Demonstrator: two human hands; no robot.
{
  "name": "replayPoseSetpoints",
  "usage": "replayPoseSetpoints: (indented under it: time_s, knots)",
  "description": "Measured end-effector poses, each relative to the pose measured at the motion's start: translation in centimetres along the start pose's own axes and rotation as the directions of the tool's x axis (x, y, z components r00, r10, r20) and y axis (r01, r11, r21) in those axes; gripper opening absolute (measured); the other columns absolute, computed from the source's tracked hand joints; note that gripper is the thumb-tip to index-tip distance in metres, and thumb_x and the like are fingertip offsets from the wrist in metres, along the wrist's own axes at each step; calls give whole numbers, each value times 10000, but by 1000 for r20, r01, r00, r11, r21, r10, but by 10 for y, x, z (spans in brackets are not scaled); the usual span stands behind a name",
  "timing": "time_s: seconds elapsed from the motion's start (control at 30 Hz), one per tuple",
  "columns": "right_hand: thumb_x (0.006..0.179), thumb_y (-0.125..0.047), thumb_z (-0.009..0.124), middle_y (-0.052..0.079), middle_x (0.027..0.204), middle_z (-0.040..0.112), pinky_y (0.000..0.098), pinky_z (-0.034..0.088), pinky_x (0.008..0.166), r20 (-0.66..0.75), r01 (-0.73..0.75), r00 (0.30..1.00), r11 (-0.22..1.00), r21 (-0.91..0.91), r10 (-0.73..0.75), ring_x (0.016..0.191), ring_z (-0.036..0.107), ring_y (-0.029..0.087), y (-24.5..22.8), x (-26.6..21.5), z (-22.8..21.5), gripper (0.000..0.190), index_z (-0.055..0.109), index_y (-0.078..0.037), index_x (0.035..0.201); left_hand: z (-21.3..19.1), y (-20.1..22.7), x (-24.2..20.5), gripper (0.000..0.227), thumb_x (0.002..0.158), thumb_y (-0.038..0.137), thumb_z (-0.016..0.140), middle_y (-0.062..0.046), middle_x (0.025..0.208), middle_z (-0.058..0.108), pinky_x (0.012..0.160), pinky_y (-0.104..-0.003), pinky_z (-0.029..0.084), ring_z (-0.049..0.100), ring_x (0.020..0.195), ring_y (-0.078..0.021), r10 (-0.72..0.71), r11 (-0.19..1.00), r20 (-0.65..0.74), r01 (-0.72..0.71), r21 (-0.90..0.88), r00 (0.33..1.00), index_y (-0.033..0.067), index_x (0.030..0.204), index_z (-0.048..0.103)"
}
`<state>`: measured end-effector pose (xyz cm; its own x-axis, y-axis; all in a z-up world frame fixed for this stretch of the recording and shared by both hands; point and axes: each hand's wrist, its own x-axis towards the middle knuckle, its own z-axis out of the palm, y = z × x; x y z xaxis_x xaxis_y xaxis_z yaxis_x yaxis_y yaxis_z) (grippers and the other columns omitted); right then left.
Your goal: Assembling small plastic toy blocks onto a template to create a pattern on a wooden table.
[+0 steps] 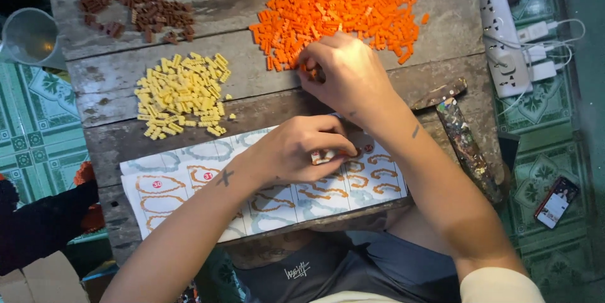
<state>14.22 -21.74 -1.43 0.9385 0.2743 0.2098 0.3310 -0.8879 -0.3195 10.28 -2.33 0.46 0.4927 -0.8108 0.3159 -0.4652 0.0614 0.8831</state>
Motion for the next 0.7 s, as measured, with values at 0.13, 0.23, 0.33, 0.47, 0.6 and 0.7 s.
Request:
replayPoseSetpoints:
  time_s: [0.13, 0.23, 0.33, 0.47, 0.6, 0.7]
  knots:
    - [959, -132, 897, 34, 932, 779, 419, 592, 753, -83, 159, 986, 972, 173, -146, 881, 735, 292, 1, 1, -32, 141, 795, -96, 1049, -7, 2, 1, 157, 978, 1, 805, -145, 1047, 781, 728, -383, 636, 788, 849, -309, 72, 997, 43, -72, 9, 996, 66, 1121, 814]
    - [994, -17, 842, 72, 948, 789, 418, 544, 757, -93, 198, 979, 956, 217, -181, 816, 714, 269, -6, -10, -73, 104, 770, -43, 1064, -8, -2, -2, 180, 1014, -19, 796, -161, 1148, 788, 850, -400, 641, 796, 968, -304, 141, 988, 76, -145, 53, 987, 17, 1189, 782]
    - [995, -3, 852, 46, 909, 791, 368, 543, 724, 14, 97, 995, 974, 206, -102, 723, 696, 178, -11, -36, -109, 112, 793, -55, 1074, -7, -2, -1, 204, 997, -51, 817, -168, 1156, 830, 902, -393, 667, 827, 1005, -306, 144, 988, 39, -146, 59, 989, 0, 1191, 780]
    - [996, -12, 877, 87, 949, 847, 267, 580, 585, 113, -46, 993, 955, 294, 13, 627, 680, 117, -17, -85, -123, 156, 836, -11, 1147, -6, 2, 3, 205, 980, -64, 851, -180, 1112, 858, 888, -371, 696, 855, 968, -287, 143, 988, 3, -143, 62, 990, -37, 1173, 790]
    - [1007, -57, 825, 13, 877, 766, 295, 489, 695, 126, -154, 985, 919, 363, 115, 687, 633, 135, -19, -127, -109, 100, 809, -103, 1095, -6, 3, 3, 164, 996, -69, 825, -169, 1093, 846, 858, -366, 685, 838, 942, -282, 132, 990, 13, -133, 47, 991, -37, 1152, 787]
    - [999, 28, 796, 70, 1088, 842, 309, 579, 817, 47, -161, 987, 933, 322, 154, 928, 773, 183, -23, -139, -105, 110, 801, -45, 1081, -6, 5, 3, 141, 1010, -53, 827, -159, 1077, 839, 814, -352, 681, 823, 896, -259, 130, 991, 19, -131, 42, 991, -40, 1143, 780]
